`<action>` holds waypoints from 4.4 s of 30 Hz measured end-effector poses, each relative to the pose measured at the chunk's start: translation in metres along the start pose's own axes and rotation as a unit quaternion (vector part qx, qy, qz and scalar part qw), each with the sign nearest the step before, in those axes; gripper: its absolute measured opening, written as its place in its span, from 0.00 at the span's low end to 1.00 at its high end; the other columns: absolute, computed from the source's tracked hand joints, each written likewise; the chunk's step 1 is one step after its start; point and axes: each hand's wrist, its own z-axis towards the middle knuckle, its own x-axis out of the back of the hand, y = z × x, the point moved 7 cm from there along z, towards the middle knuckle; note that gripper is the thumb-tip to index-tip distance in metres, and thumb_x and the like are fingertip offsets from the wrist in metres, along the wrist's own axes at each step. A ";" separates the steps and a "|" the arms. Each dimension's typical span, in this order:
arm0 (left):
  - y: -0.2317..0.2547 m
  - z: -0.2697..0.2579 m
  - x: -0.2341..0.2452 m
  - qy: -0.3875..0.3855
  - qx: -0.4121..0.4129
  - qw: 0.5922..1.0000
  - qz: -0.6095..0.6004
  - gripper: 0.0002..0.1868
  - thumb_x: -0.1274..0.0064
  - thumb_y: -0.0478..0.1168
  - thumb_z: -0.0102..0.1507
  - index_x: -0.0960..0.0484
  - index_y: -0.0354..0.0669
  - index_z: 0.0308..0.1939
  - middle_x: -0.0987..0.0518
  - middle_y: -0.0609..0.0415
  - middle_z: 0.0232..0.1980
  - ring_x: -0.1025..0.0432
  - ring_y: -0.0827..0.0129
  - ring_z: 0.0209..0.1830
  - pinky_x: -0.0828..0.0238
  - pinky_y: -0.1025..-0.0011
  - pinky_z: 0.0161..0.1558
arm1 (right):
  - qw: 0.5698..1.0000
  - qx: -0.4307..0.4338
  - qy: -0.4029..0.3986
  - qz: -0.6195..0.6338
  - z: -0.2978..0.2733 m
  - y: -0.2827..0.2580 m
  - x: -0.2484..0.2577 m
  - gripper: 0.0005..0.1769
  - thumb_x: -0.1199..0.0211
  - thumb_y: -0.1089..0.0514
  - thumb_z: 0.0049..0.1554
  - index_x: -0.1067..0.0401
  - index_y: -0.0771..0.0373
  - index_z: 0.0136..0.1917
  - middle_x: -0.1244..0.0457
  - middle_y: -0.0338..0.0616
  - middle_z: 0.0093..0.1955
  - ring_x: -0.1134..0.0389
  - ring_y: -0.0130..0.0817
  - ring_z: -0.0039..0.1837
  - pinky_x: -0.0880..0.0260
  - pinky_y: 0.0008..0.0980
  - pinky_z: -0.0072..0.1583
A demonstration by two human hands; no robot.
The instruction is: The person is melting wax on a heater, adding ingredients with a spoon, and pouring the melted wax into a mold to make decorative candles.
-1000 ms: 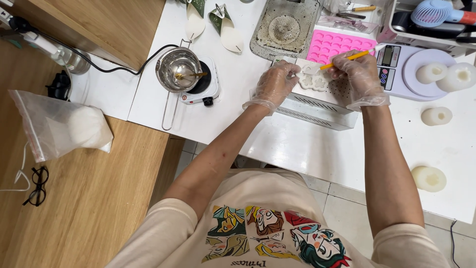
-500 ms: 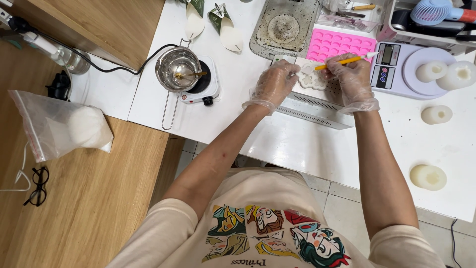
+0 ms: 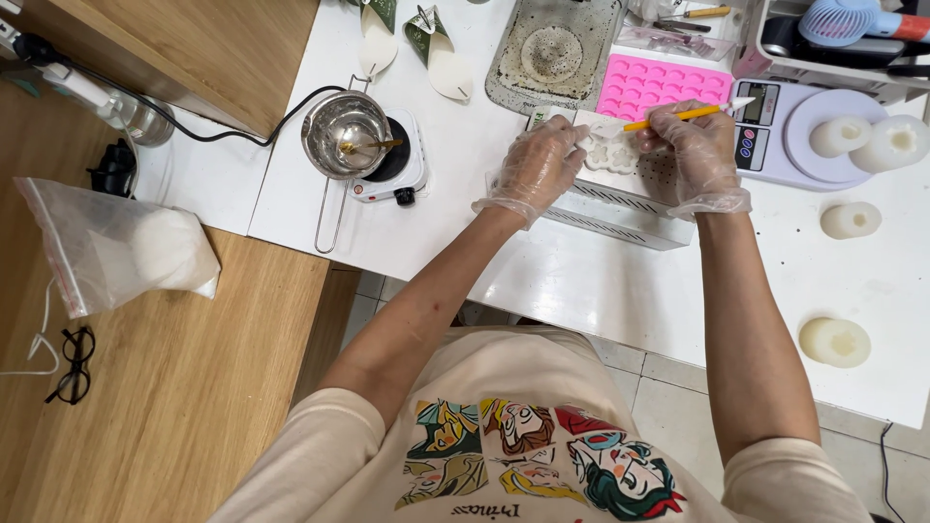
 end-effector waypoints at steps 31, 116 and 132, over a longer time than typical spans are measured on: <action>0.013 0.008 0.009 0.005 -0.087 0.987 0.137 0.20 0.43 0.41 0.62 0.20 0.43 0.59 0.21 0.50 0.49 0.26 0.62 0.48 0.28 0.59 0.52 | 0.996 0.076 -0.008 -0.048 -0.009 -0.029 -0.008 0.04 0.38 0.68 0.64 0.25 0.73 0.51 0.30 0.50 0.44 0.28 0.33 0.44 0.24 0.31 0.50; -0.109 -0.243 0.223 0.260 0.346 0.847 -0.309 0.07 0.42 0.28 0.63 0.16 0.38 0.44 0.16 0.55 0.43 0.24 0.76 0.41 0.24 0.76 0.47 | 0.941 0.113 0.265 0.177 -0.182 0.025 0.099 0.03 0.43 0.66 0.66 0.30 0.68 0.53 0.34 0.46 0.46 0.32 0.32 0.44 0.30 0.27 0.47; -0.100 -0.243 0.218 0.249 0.351 0.842 -0.326 0.08 0.45 0.33 0.67 0.16 0.33 0.48 0.20 0.57 0.37 0.28 0.77 0.35 0.29 0.77 0.39 | 0.943 0.107 0.278 0.149 -0.180 0.026 0.104 0.02 0.40 0.66 0.66 0.28 0.68 0.53 0.34 0.46 0.45 0.30 0.31 0.43 0.30 0.26 0.46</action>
